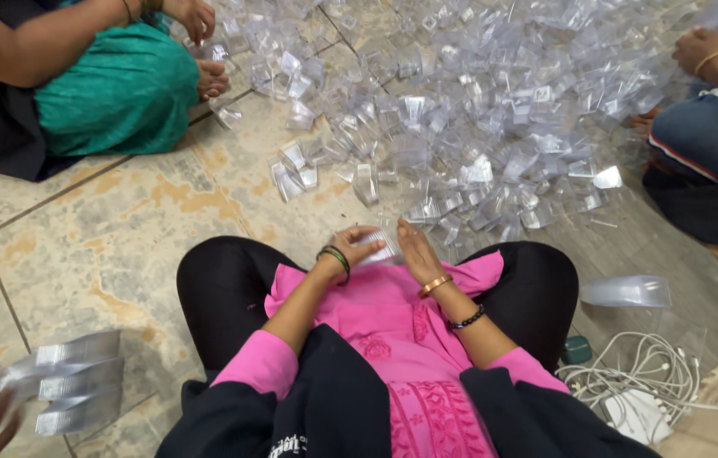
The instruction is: The person sits on the floor and stacks clear plastic cups one at a time, picking cups from a large pile in front of them and pressing each onto a growing stack, then setting completed stacks aside.
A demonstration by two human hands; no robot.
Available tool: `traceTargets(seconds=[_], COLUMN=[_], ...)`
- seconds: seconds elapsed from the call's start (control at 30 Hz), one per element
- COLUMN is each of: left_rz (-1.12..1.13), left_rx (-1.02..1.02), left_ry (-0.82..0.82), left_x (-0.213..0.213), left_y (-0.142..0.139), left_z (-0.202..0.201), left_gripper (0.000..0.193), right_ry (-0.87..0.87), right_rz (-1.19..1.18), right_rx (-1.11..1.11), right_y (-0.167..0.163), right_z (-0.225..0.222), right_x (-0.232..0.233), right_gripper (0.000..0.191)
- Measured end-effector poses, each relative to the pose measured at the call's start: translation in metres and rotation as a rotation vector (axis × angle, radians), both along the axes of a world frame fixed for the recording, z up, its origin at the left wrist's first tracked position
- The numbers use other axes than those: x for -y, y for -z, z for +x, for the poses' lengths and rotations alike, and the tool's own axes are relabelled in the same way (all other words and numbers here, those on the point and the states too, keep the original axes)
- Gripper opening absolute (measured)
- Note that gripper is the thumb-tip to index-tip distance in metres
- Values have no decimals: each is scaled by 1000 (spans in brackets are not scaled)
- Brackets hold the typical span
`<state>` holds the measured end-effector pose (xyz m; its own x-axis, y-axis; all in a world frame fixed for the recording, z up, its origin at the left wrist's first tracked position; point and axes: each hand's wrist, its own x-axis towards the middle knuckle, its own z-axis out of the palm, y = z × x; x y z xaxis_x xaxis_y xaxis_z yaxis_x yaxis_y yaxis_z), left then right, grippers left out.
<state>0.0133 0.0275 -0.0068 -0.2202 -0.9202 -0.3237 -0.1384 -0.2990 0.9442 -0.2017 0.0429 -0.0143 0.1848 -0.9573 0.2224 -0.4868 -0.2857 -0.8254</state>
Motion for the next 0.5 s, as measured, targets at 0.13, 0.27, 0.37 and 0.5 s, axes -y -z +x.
traceTargets(seconds=[0.13, 0.27, 0.37, 0.5], left_rz=[38, 9, -45, -56], left_rx=[-128, -65, -63, -50], left_ry=[-40, 22, 23, 11], left_x=[-2, -8, -11, -12], left_y=[11, 6, 1, -7], left_z=[20, 31, 28, 20], left_gripper=[60, 61, 62, 60], right_ry=[-158, -160, -161, -182], right_rz=[484, 641, 739, 739], right_rx=[410, 486, 561, 619], right_y=[-8, -21, -25, -28], right_z=[11, 21, 20, 20], right_x=[-5, -3, -2, -6], right_gripper=[38, 28, 24, 18])
